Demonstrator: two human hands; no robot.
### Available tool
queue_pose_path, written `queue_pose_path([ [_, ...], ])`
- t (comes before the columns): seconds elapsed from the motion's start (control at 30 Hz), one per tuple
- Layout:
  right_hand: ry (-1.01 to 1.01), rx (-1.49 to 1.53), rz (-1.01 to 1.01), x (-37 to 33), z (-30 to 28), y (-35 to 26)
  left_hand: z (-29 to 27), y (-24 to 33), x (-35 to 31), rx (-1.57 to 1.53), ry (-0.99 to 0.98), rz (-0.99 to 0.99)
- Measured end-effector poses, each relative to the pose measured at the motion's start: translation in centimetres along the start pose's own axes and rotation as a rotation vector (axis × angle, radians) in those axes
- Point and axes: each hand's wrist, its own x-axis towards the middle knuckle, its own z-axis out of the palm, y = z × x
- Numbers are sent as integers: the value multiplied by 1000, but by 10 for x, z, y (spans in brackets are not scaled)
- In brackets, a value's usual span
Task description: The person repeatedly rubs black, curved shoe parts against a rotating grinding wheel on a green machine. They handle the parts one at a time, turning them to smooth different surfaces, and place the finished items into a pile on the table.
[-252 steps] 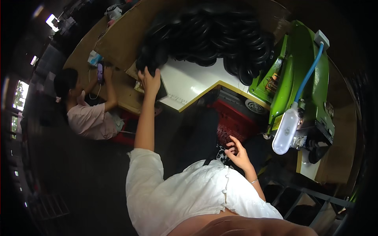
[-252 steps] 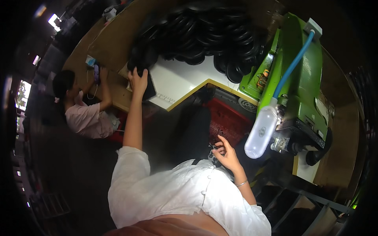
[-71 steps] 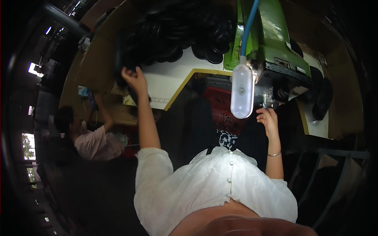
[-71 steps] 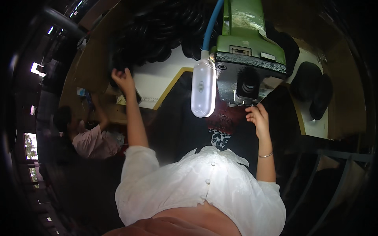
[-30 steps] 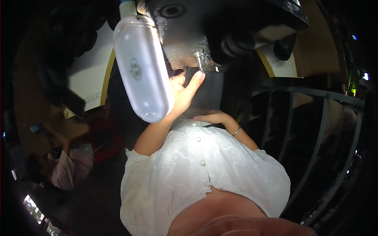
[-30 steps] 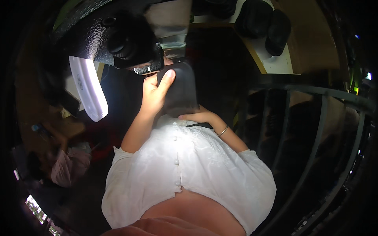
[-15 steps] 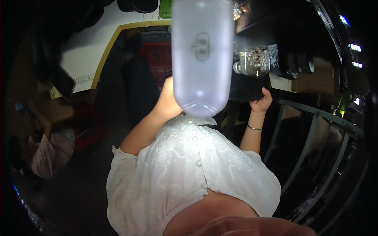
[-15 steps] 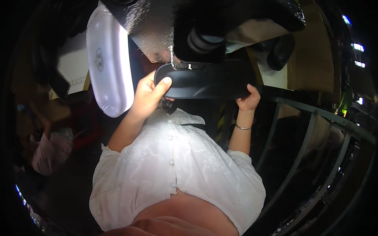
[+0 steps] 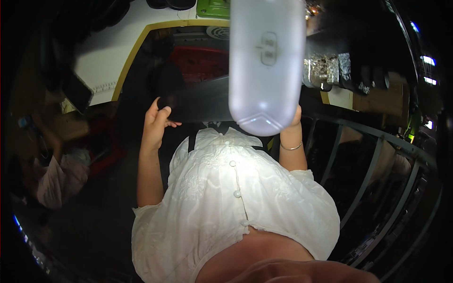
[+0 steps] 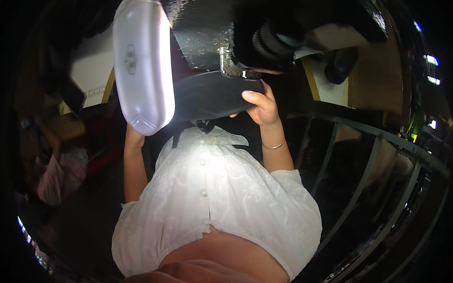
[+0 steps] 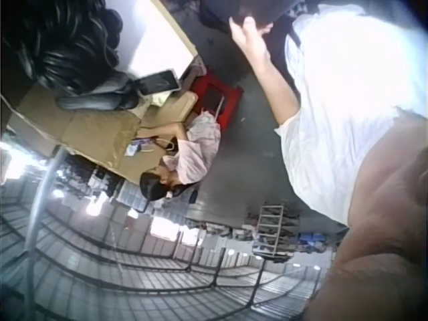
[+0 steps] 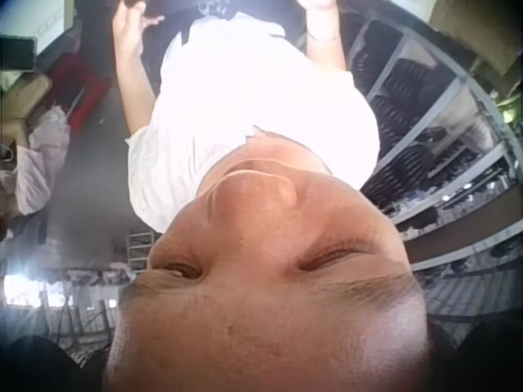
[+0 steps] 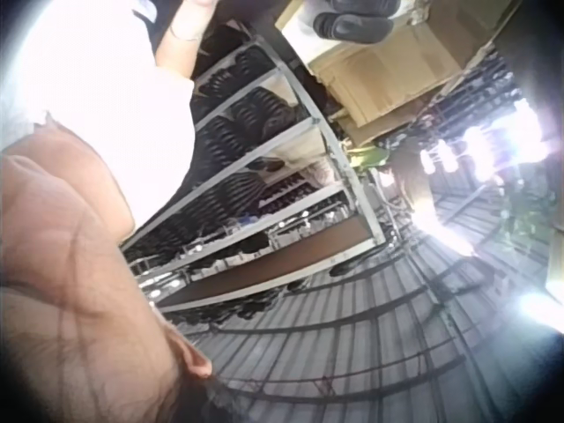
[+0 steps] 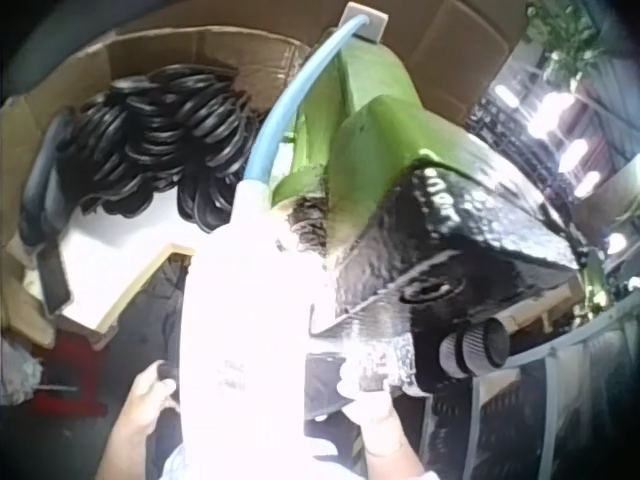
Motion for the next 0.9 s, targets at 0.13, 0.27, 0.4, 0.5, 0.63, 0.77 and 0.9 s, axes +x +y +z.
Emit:
queue_pose_path([
  [0.13,-19,-145,35,18,12,-7,-2,-36,4,203,-140,-98],
  [0.27,-103,-355,1,35,22,-18,34,-60,5,538,-310,-18],
  [0.4,-207,-529,48,51,34,-32,79,-62,9,693,-352,236],
  [0.5,-240,-647,101,54,25,-34,111,-13,12,468,-307,378],
  [0.63,-65,-295,34,40,15,-12,128,21,33,243,-261,424],
  [0.77,-267,-602,294,-10,-22,3,133,7,29,-3,-197,293],
  [0.9,-222,-624,553,-65,-131,-30,121,7,19,31,-309,296],
])
